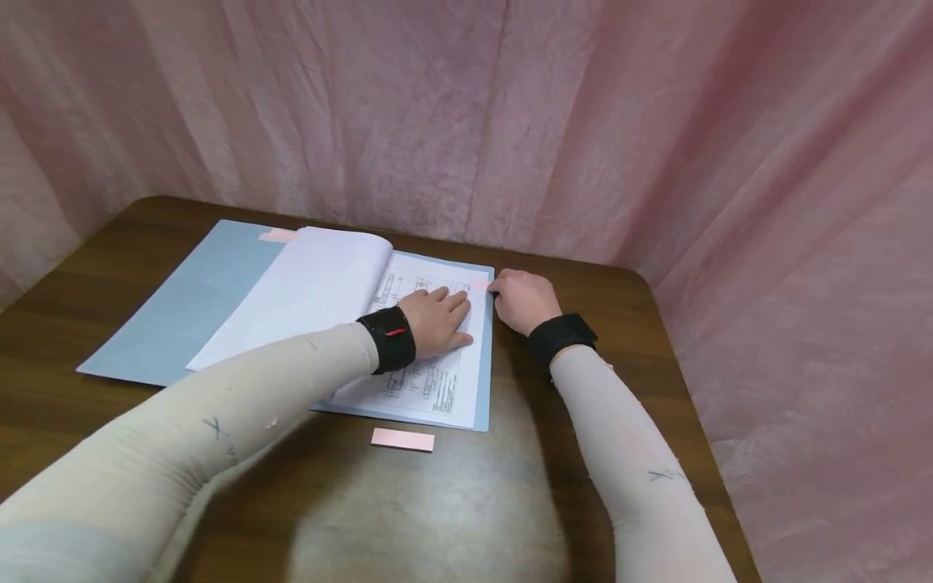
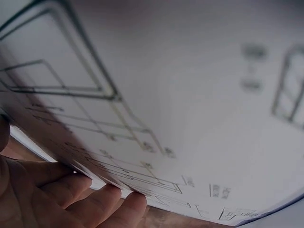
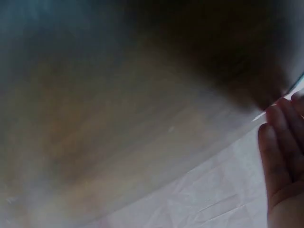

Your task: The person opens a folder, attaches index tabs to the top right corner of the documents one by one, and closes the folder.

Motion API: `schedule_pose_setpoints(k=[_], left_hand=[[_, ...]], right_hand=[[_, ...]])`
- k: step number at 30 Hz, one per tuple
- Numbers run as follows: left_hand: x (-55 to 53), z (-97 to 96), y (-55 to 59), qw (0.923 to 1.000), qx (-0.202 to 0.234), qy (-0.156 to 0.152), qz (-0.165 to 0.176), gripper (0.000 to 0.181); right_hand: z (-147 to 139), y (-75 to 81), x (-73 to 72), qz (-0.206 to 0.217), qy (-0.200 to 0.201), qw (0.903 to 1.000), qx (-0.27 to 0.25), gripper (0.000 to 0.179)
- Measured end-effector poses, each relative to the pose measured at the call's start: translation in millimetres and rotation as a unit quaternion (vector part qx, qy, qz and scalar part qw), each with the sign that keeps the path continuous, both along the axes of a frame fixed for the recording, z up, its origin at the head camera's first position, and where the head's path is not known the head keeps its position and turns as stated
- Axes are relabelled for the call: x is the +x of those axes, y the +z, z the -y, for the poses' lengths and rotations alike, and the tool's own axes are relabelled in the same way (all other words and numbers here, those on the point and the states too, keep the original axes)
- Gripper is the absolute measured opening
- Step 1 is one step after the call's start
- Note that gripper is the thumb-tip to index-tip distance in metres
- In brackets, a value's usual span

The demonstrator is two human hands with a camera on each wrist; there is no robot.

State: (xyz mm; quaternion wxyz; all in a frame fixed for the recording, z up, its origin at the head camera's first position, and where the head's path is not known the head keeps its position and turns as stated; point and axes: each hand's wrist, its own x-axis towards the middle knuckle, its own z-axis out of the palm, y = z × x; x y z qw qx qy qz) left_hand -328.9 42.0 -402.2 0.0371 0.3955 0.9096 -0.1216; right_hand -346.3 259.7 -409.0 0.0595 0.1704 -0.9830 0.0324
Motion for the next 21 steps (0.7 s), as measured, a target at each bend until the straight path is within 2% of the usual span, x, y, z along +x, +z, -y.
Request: schedule_pose_setpoints(k=[9, 16, 21], left_hand=[[0.4, -7.0, 1.1, 0.9999, 0.015, 0.002, -0.001, 0.077], [-0.5, -1.5, -4.9, 0.9991, 0.043, 0.002, -0.006, 0.077], [1.2, 7.9, -8.2, 0.9985, 0.054, 0.004, 0.011, 0.08]], right_hand=[[-2, -1.8, 27.8, 0.01, -0.01, 0.9998, -0.014, 0.045], [3, 0.2, 55.3, 0.016, 0.009, 0.9998, -0.004, 0.053], [5, 0.1, 75.8, 0.028, 0.025, 0.9992, -0.013, 0.059]])
